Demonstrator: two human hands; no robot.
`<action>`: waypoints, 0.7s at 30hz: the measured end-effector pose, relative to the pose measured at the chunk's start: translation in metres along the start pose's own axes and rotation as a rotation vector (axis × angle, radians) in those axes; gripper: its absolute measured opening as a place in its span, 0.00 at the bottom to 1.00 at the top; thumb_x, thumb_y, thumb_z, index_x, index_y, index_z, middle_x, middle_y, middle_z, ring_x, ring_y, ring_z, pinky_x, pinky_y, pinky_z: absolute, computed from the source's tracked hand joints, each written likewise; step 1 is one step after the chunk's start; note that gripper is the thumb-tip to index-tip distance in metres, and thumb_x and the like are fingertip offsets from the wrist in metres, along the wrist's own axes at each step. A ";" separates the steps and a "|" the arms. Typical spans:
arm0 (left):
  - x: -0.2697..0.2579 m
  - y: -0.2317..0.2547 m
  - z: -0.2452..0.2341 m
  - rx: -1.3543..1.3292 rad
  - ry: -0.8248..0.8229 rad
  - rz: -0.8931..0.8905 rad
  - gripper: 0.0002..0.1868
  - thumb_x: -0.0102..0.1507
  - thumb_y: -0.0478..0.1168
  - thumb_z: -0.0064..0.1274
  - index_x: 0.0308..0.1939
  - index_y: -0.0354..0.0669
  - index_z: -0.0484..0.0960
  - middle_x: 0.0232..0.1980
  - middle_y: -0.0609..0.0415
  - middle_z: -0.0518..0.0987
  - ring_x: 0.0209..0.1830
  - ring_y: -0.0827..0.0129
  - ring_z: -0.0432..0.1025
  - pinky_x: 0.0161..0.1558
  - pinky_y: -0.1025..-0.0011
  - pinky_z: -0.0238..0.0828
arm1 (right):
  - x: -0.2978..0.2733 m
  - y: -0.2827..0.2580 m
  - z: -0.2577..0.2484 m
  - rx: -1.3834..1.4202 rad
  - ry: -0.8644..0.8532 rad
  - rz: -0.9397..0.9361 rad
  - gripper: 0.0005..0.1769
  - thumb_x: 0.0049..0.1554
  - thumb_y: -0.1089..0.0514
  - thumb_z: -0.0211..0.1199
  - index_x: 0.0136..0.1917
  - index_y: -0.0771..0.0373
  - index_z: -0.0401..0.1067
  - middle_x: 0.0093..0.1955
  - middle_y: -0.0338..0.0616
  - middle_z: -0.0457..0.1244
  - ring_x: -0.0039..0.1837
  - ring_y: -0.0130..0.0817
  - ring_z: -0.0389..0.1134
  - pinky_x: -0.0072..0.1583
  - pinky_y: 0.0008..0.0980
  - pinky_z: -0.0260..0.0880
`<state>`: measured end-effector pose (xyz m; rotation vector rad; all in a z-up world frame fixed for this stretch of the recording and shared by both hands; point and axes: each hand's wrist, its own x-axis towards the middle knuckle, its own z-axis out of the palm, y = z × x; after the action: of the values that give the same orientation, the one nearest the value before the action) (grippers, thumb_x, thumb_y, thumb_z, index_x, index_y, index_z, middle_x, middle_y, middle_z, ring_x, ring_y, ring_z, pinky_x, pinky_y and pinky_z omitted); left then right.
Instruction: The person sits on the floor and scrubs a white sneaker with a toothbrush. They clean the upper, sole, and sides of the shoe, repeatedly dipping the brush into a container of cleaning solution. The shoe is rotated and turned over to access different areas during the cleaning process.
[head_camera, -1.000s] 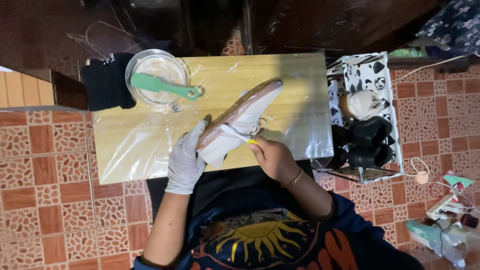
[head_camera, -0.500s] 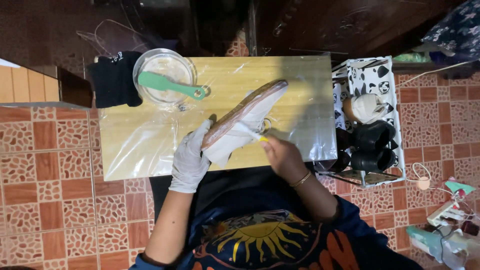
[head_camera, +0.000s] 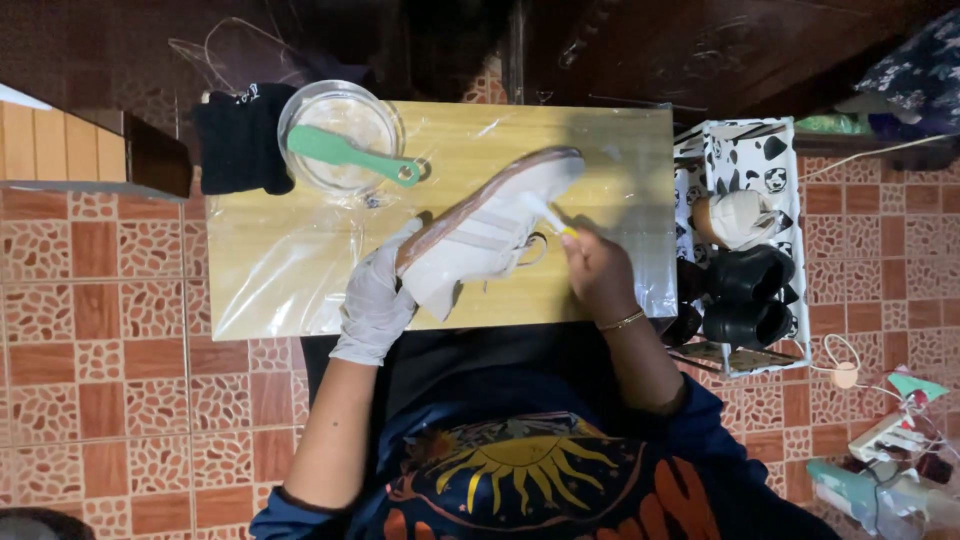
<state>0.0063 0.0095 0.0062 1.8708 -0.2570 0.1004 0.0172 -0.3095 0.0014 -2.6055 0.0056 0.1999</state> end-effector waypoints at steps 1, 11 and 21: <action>0.003 0.007 -0.001 0.006 0.004 0.005 0.32 0.62 0.41 0.57 0.70 0.37 0.72 0.67 0.40 0.76 0.65 0.51 0.71 0.68 0.57 0.66 | 0.004 0.003 -0.003 -0.009 0.041 0.008 0.20 0.67 0.43 0.52 0.44 0.58 0.75 0.36 0.59 0.68 0.48 0.60 0.72 0.49 0.58 0.70; 0.002 -0.013 0.000 -0.003 -0.025 -0.051 0.33 0.60 0.45 0.61 0.68 0.43 0.73 0.69 0.46 0.75 0.69 0.55 0.69 0.71 0.60 0.63 | -0.004 0.012 -0.009 -0.141 -0.054 0.066 0.25 0.68 0.39 0.46 0.52 0.58 0.76 0.41 0.59 0.70 0.51 0.60 0.72 0.56 0.60 0.71; -0.004 -0.012 -0.002 0.007 -0.036 -0.063 0.32 0.60 0.43 0.61 0.68 0.42 0.73 0.70 0.45 0.74 0.69 0.54 0.69 0.70 0.59 0.63 | -0.023 0.002 -0.002 -0.252 -0.225 0.083 0.22 0.66 0.38 0.48 0.58 0.52 0.74 0.45 0.53 0.72 0.54 0.54 0.74 0.58 0.54 0.73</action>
<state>0.0054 0.0157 -0.0047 1.8870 -0.2225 0.0243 -0.0054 -0.3128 0.0052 -2.8195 0.0089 0.5556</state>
